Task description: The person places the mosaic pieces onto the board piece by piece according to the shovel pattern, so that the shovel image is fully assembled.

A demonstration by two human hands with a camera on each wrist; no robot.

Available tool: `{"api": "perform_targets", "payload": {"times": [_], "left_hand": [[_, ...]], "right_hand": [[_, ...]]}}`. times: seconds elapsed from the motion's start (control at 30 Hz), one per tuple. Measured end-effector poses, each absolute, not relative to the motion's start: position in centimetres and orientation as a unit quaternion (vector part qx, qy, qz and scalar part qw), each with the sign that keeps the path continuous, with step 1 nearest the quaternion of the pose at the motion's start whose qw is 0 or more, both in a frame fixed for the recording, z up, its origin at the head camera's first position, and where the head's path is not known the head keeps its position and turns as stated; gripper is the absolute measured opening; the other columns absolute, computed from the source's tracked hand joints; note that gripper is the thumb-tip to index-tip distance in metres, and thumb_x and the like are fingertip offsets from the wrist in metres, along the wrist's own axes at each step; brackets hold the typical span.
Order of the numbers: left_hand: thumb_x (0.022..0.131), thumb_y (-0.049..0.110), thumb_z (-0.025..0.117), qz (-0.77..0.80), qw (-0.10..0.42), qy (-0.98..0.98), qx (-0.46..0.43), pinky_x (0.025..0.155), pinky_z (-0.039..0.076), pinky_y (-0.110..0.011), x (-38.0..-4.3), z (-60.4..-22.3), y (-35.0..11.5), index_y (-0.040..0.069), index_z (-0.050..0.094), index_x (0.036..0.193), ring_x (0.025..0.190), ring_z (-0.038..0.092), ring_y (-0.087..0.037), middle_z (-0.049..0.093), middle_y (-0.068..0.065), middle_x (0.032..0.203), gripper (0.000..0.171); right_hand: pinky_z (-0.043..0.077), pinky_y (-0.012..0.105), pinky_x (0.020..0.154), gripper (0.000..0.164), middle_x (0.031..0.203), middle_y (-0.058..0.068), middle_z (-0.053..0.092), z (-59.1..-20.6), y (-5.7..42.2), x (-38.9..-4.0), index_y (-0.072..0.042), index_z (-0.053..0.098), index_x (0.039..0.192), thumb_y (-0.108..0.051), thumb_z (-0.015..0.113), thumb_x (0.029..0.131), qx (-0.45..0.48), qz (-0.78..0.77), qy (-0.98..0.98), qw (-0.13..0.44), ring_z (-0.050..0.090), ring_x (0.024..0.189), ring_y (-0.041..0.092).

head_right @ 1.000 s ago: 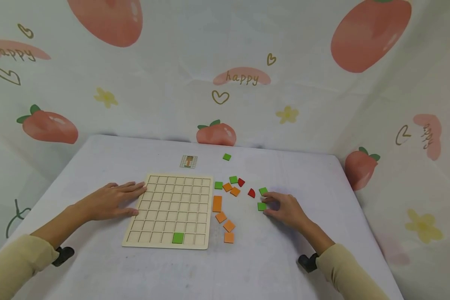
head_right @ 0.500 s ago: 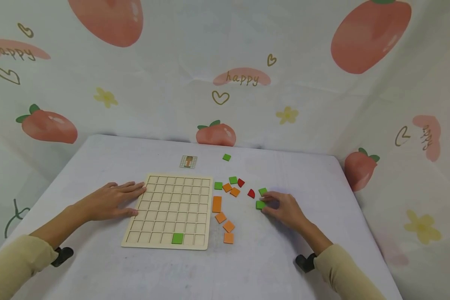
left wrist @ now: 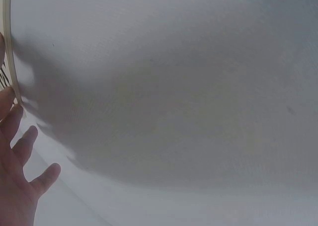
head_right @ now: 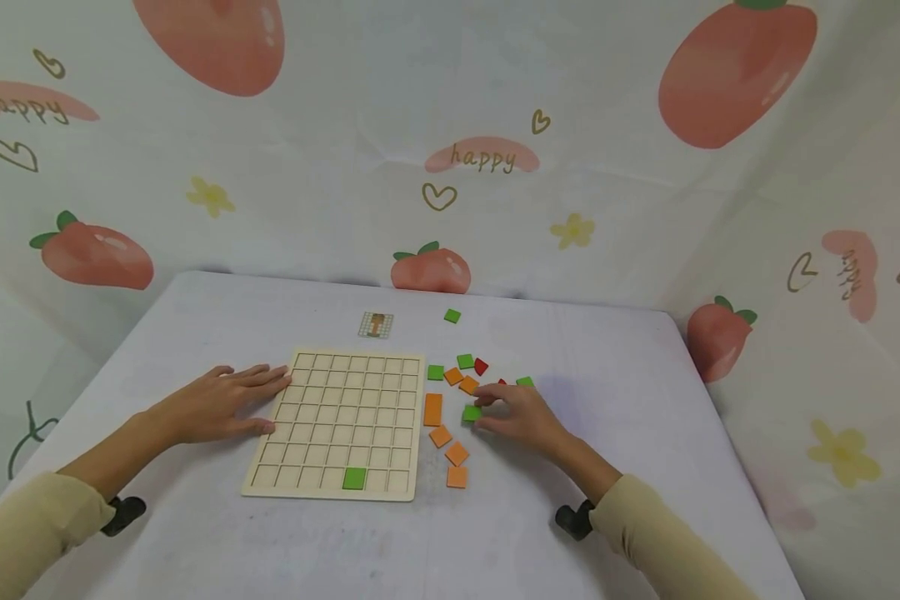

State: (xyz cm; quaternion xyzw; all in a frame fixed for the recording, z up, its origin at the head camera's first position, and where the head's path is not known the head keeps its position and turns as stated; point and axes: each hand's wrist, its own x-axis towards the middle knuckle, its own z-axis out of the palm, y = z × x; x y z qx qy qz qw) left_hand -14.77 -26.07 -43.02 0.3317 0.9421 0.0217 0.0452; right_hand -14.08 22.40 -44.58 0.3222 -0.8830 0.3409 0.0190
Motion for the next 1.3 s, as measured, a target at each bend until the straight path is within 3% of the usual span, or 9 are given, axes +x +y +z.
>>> {"api": "perform_targets", "payload": {"times": [0.53, 0.7, 1.0, 1.3], "left_hand": [[0.092, 0.062, 0.057, 0.021, 0.033, 0.939, 0.341, 0.096, 0.042, -0.061, -14.8, -43.1, -26.3, 0.011, 0.050, 0.147, 0.134, 0.049, -0.035, 0.049, -0.008, 0.150, 0.076], [0.091, 0.062, 0.058, 0.015, 0.026, 0.938, 0.345, 0.095, 0.043, -0.061, -14.9, -43.0, -26.2, 0.011, 0.051, 0.146, 0.133, 0.050, -0.035, 0.050, -0.009, 0.149, 0.075], [0.092, 0.063, 0.057, 0.017, 0.033, 0.939, 0.343, 0.095, 0.043, -0.062, -14.9, -43.3, -26.2, 0.011, 0.051, 0.147, 0.134, 0.049, -0.035, 0.049, -0.008, 0.150, 0.076], [0.092, 0.063, 0.056, 0.016, 0.043, 0.941, 0.334, 0.096, 0.043, -0.061, -14.9, -43.2, -26.1, 0.011, 0.049, 0.148, 0.135, 0.048, -0.036, 0.048, -0.008, 0.151, 0.077]], "right_hand": [[0.051, 0.034, 0.089, 0.040, 0.106, -0.003, 0.074, -44.2, 14.7, -12.8, -0.007, 0.070, 0.118, -0.019, 0.083, 0.082, 0.378, 0.333, -0.864, -0.014, 0.067, 0.097, 0.012], [0.050, 0.028, 0.083, 0.037, 0.104, -0.002, 0.073, -44.3, 12.3, -12.6, -0.007, 0.071, 0.117, -0.018, 0.082, 0.084, 0.409, 0.333, -0.849, -0.017, 0.066, 0.093, 0.011], [0.047, 0.023, 0.091, 0.034, 0.100, -0.004, 0.075, -44.4, 8.7, -11.9, -0.007, 0.072, 0.115, -0.021, 0.081, 0.085, 0.464, 0.312, -0.829, -0.018, 0.066, 0.096, 0.007], [0.044, 0.018, 0.091, 0.037, 0.101, -0.008, 0.075, -44.6, 6.8, -11.0, -0.013, 0.073, 0.116, -0.027, 0.083, 0.083, 0.465, 0.295, -0.833, -0.052, 0.064, 0.097, 0.003]]}}
